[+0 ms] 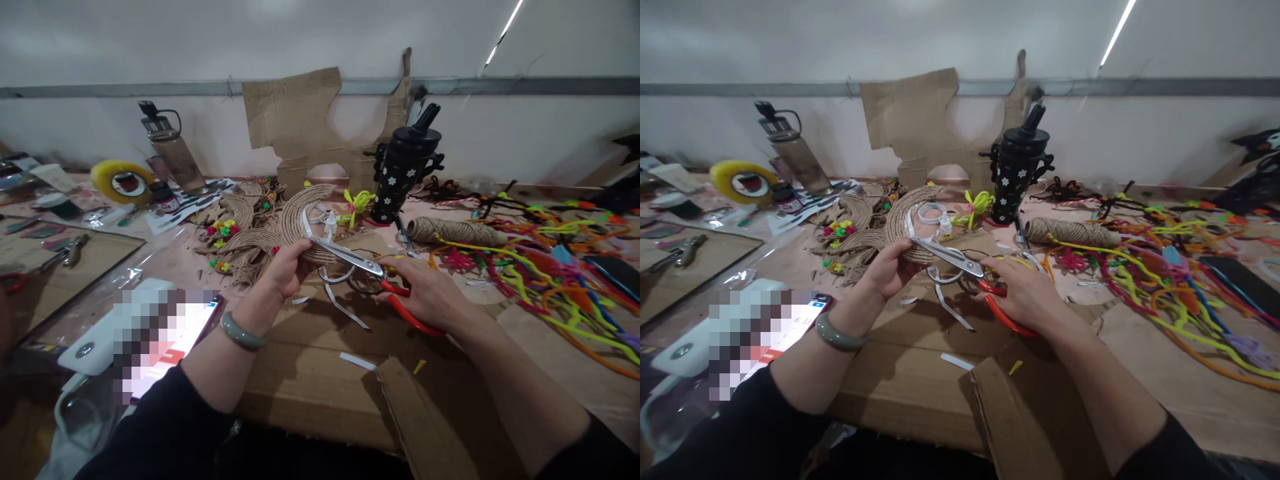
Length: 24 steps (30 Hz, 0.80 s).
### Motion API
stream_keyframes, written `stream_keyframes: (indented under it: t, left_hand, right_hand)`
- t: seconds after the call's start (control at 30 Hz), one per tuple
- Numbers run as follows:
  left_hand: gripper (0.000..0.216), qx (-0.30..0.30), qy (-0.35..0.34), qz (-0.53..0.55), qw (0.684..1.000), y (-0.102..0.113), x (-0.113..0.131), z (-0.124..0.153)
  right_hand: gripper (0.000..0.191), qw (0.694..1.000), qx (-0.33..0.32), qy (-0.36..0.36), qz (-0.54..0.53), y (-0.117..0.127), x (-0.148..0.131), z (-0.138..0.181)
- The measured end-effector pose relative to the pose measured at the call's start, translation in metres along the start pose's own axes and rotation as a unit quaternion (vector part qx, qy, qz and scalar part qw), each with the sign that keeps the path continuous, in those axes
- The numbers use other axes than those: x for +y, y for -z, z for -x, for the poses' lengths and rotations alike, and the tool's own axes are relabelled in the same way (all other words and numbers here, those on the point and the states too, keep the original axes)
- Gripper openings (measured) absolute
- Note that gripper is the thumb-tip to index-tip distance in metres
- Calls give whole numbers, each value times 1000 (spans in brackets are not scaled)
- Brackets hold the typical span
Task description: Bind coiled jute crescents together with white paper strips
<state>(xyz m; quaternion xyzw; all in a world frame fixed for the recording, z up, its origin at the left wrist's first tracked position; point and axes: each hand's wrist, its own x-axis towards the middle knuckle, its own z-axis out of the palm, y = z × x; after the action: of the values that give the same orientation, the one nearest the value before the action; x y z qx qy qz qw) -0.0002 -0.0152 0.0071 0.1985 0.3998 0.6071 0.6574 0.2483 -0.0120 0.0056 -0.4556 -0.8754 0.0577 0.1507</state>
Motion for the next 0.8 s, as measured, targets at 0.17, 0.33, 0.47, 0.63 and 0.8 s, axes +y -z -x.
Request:
stream_keyframes:
  t: [0.17,0.33,0.47,0.63,0.8]
  left_hand:
    - [13,-3,-4,-21,1000,2,-3,-2]
    - [9,1,-5,-25,1000,3,-3,-3]
    - [6,-2,-6,-28,1000,3,-3,-4]
    - [6,-3,-5,-31,1000,3,-2,-3]
    - [8,16,-20,-19,999,2,-2,-4]
  right_hand:
    - [54,1000,-8,-3,8,0,-1,0]
    - [52,1000,-7,-3,-10,0,1,1]
    - [48,1000,18,12,-21,-1,2,1]
    - [47,999,24,23,-28,-4,5,2]
    - [52,1000,-12,10,2,-1,2,-1]
